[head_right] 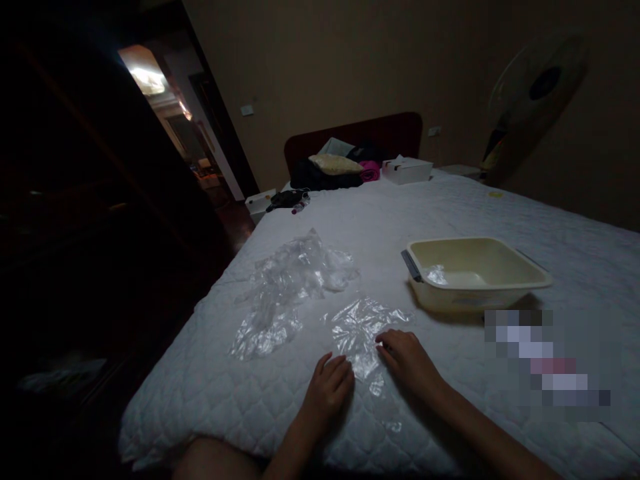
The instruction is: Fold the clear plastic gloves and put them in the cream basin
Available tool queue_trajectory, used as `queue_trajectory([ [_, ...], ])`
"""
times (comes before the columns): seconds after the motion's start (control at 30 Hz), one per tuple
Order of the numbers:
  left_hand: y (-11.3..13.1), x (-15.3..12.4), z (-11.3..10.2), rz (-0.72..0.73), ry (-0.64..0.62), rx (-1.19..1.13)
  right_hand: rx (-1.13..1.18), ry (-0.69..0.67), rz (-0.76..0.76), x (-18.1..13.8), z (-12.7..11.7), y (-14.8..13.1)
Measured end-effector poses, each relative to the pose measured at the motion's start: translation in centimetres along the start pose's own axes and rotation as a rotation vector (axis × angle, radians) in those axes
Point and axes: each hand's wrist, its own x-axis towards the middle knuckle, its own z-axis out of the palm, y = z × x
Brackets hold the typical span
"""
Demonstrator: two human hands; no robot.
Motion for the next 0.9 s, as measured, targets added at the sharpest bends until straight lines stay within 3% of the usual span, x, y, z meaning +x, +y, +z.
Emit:
queue_trajectory([
  [0.17,0.0,-0.1,0.2,-0.017,-0.001,-0.021,-0.052,0.009,-0.125,-1.2,-0.7,-0.1],
  [0.4,0.2,0.0,-0.2,0.006,0.048,0.006,-0.185,-0.018,-0.453,-3.2,-1.0,0.4],
  [0.53,0.8,0.0,-0.2,0.039,0.094,0.007,-0.257,0.000,-0.530,-4.2,-0.4,1.1],
  [0.73,1.6,0.2,0.0,0.084,-0.054,-0.027,-0.319,0.011,-0.640,-4.8,0.7,1.3],
  [0.9,1.6,0.3,0.1,0.077,-0.012,-0.030,-0.338,0.130,-0.757,-4.5,1.3,1.2],
])
